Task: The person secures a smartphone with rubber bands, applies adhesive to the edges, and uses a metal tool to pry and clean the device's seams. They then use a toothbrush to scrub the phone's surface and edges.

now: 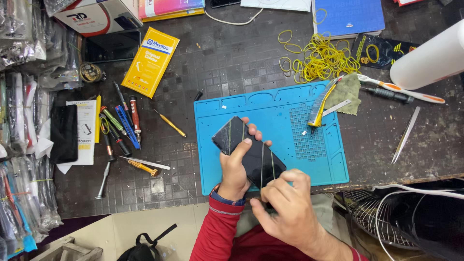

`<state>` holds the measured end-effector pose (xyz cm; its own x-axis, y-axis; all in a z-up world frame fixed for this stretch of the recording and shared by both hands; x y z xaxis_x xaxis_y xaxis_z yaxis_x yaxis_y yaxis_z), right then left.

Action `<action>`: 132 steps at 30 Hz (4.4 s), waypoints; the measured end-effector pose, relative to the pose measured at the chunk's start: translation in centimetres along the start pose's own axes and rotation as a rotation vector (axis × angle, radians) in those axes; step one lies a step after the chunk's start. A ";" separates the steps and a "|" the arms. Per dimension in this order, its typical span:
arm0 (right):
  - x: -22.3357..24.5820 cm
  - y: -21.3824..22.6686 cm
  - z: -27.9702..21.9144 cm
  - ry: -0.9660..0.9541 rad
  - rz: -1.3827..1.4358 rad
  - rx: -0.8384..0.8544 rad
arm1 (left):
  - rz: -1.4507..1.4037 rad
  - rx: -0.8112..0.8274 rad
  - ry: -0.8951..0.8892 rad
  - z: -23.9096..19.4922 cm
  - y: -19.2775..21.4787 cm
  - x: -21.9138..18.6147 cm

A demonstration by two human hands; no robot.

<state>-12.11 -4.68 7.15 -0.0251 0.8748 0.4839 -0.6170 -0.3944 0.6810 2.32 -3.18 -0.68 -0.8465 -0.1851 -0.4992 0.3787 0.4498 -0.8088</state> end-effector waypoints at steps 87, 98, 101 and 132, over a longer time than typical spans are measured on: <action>-24.6 -1.8 14.8 0.021 -0.544 0.207 | -0.172 -0.036 0.162 2.0 0.3 -0.6; -24.8 -3.0 14.5 0.045 -0.924 0.359 | -0.196 0.001 0.193 1.6 -0.1 -0.8; -23.9 -1.2 14.8 -0.011 -0.808 0.235 | -0.208 0.003 0.195 1.3 -0.1 -1.0; -7.5 0.3 13.7 0.344 0.115 0.263 | 0.047 0.135 0.213 1.0 -0.7 -0.2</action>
<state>-1.33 -15.21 11.31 -0.3694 0.8462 0.3839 -0.3752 -0.5138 0.7715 2.61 -4.35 -0.36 -0.8809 0.0283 -0.4724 0.4543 0.3303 -0.8274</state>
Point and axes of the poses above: each hand's wrist, its own z-axis towards the middle knuckle, its own y-axis out of the back of the hand, x = y × z, the point moved 4 cm from there along z, towards the middle knuckle, and after that the axes turned 15 degrees about y, right-handed, at the moved point
